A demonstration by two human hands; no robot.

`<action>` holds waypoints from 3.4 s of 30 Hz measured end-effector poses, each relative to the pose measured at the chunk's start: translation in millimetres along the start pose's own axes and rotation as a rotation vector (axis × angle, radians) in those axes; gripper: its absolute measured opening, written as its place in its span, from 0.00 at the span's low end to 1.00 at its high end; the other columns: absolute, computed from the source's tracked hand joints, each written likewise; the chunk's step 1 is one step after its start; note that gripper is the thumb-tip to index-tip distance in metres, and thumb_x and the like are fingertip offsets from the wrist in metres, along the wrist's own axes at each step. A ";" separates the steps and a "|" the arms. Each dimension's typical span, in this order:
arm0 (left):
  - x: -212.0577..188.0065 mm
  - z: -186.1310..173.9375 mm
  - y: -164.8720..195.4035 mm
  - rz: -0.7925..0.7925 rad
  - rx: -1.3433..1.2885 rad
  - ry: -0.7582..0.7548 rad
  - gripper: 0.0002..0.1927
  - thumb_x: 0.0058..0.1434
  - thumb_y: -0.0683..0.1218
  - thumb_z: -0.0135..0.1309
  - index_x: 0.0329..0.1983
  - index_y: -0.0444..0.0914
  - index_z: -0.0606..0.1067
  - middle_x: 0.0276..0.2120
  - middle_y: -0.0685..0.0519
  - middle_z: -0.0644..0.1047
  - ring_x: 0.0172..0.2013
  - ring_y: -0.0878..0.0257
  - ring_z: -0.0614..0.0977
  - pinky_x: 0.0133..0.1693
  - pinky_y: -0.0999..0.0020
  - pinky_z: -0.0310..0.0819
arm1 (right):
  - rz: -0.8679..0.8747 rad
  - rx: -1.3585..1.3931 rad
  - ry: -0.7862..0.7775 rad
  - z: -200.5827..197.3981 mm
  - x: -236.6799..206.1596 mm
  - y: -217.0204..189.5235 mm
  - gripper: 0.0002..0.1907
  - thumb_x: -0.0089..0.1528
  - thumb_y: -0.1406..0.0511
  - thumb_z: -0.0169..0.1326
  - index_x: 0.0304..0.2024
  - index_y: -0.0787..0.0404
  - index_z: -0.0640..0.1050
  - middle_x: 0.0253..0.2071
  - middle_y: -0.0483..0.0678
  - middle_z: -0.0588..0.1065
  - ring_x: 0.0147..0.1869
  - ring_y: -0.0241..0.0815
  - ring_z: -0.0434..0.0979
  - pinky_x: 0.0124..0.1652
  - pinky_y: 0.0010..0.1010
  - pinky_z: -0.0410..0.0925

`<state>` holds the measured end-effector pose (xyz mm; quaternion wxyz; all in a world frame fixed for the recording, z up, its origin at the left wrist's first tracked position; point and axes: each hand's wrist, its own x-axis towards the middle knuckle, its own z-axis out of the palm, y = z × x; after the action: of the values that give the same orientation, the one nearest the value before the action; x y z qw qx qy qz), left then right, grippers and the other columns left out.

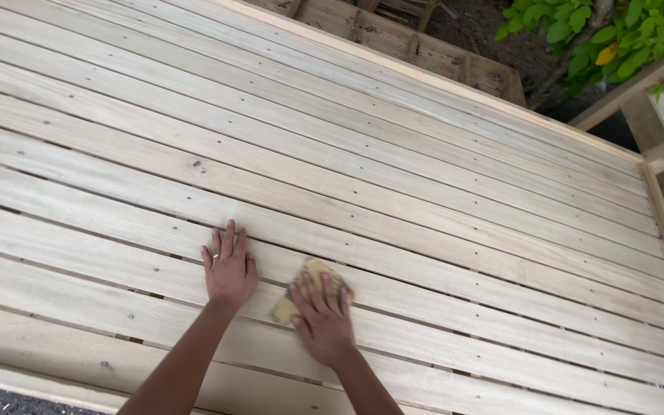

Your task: The person sands the slatted surfaces and edges of an unfinished wooden bench with sandpaper, rubbing back and forth across the planks. They move around the bench to sand different sections, briefly use a black sanding block, and continue sanding the seat and side rails.

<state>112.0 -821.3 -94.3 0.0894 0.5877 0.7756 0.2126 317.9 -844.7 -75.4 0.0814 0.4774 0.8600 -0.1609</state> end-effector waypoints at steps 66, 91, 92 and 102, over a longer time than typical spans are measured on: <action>-14.9 -11.9 12.8 0.008 0.259 -0.406 0.30 0.70 0.53 0.38 0.76 0.48 0.57 0.73 0.59 0.57 0.74 0.59 0.55 0.76 0.40 0.33 | -0.016 -0.035 0.007 27.2 -0.9 40.8 0.33 0.70 0.49 0.25 0.77 0.45 0.48 0.81 0.47 0.43 0.84 0.46 0.35 0.76 0.50 0.37; 89.8 31.1 26.3 0.075 0.255 -0.351 0.35 0.68 0.61 0.31 0.78 0.56 0.44 0.77 0.62 0.41 0.75 0.62 0.42 0.71 0.45 0.31 | 0.438 0.087 0.251 -91.2 186.9 86.4 0.34 0.70 0.53 0.30 0.78 0.50 0.44 0.81 0.45 0.38 0.83 0.50 0.32 0.74 0.47 0.38; 89.6 33.0 24.0 0.078 0.255 -0.344 0.35 0.68 0.61 0.31 0.78 0.56 0.44 0.77 0.62 0.42 0.75 0.62 0.42 0.71 0.45 0.31 | 0.411 0.095 0.247 -86.0 182.2 83.8 0.34 0.70 0.53 0.31 0.77 0.51 0.45 0.81 0.45 0.39 0.83 0.50 0.33 0.74 0.47 0.38; 84.5 46.5 12.5 0.107 0.229 -0.271 0.34 0.69 0.62 0.32 0.77 0.55 0.47 0.77 0.60 0.44 0.75 0.60 0.44 0.71 0.45 0.33 | 0.212 0.006 0.242 28.2 12.2 47.6 0.33 0.70 0.56 0.33 0.77 0.53 0.50 0.80 0.51 0.43 0.82 0.57 0.36 0.71 0.53 0.41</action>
<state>116.2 -727.9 -121.0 0.1142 0.6576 0.7433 0.0462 351.3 -821.5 -114.9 -0.0077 0.5818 0.8077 -0.0953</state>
